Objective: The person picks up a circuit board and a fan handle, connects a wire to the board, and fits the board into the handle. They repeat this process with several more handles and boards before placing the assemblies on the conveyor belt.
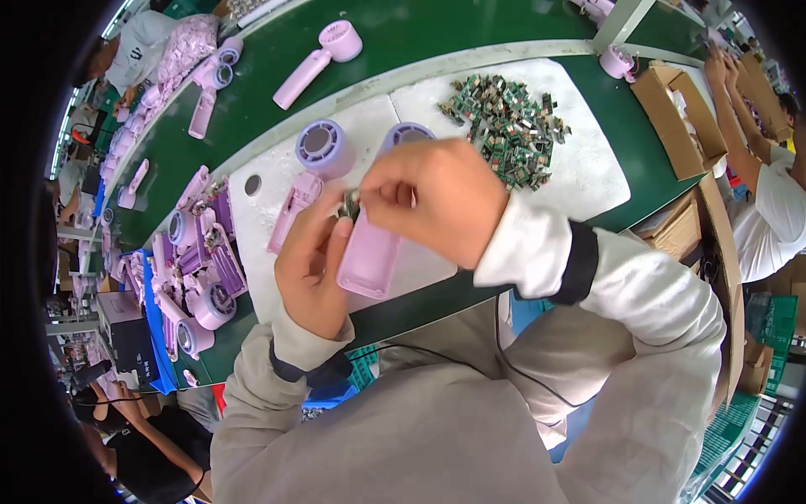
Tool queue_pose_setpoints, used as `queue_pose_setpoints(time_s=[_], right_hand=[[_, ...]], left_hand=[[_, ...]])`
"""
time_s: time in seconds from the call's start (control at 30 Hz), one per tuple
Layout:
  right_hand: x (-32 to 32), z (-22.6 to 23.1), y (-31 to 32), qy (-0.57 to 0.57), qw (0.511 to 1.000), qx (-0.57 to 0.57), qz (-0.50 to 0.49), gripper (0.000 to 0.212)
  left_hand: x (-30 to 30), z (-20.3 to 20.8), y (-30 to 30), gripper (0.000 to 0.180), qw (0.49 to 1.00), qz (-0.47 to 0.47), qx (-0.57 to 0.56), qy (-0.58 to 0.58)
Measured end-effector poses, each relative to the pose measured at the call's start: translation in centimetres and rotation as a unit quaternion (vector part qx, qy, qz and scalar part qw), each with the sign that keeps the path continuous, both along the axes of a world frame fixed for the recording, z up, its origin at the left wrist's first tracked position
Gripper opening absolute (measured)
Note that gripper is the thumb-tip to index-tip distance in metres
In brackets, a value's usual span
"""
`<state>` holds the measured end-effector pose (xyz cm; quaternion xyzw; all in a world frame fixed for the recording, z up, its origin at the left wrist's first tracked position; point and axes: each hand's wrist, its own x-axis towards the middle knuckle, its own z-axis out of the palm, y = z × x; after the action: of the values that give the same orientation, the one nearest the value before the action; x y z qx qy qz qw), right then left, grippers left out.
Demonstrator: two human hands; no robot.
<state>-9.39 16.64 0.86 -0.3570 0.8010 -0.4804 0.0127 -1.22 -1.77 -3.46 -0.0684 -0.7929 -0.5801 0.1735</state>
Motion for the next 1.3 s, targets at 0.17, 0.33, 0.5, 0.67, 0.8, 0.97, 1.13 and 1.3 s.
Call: queue_pose_setpoints(time_s=[0.17, 0.33, 0.5, 0.67, 0.8, 0.97, 1.13, 1.3], right_hand=[[-7.4, 2.3, 3.2, -0.154, 0.984, -0.054, -0.069, 0.029], [-14.3, 3.2, 5.3, -0.166, 0.951, -0.18, -0.187, 0.033], [-26.4, -0.1, 10.5, -0.104, 0.947, -0.103, -0.286, 0.03], [-31.6, -2.9, 9.4, -0.023, 0.874, 0.22, -0.432, 0.031], [-29.9, -2.1, 2.8, 0.099, 0.884, 0.374, -0.265, 0.048], [-27.5, -1.7, -4.6, 0.049, 0.934, 0.248, -0.255, 0.073], [-27.4, -3.7, -7.2, 0.039, 0.931, 0.302, -0.199, 0.078], [-27.1, -1.9, -5.4, 0.045, 0.928, 0.307, -0.207, 0.077]], left_hand=[[-0.8, 1.7, 0.8, 0.041, 0.992, 0.003, 0.129, 0.002], [-2.1, 2.9, 2.7, 0.044, 0.979, -0.176, -0.091, -0.04], [-4.1, 0.7, 7.8, 0.038, 0.944, -0.21, -0.245, 0.06], [-4.5, -0.7, 8.7, 0.024, 0.912, -0.19, -0.361, 0.053], [-3.2, -1.1, 6.9, 0.016, 0.937, -0.202, -0.277, 0.06], [-1.3, 1.9, 2.1, 0.023, 0.959, -0.263, -0.1, -0.04], [-0.9, 1.3, -1.0, 0.028, 0.85, -0.33, 0.174, -0.372], [-0.4, 0.7, -1.1, 0.027, 0.815, -0.354, 0.309, -0.338]])
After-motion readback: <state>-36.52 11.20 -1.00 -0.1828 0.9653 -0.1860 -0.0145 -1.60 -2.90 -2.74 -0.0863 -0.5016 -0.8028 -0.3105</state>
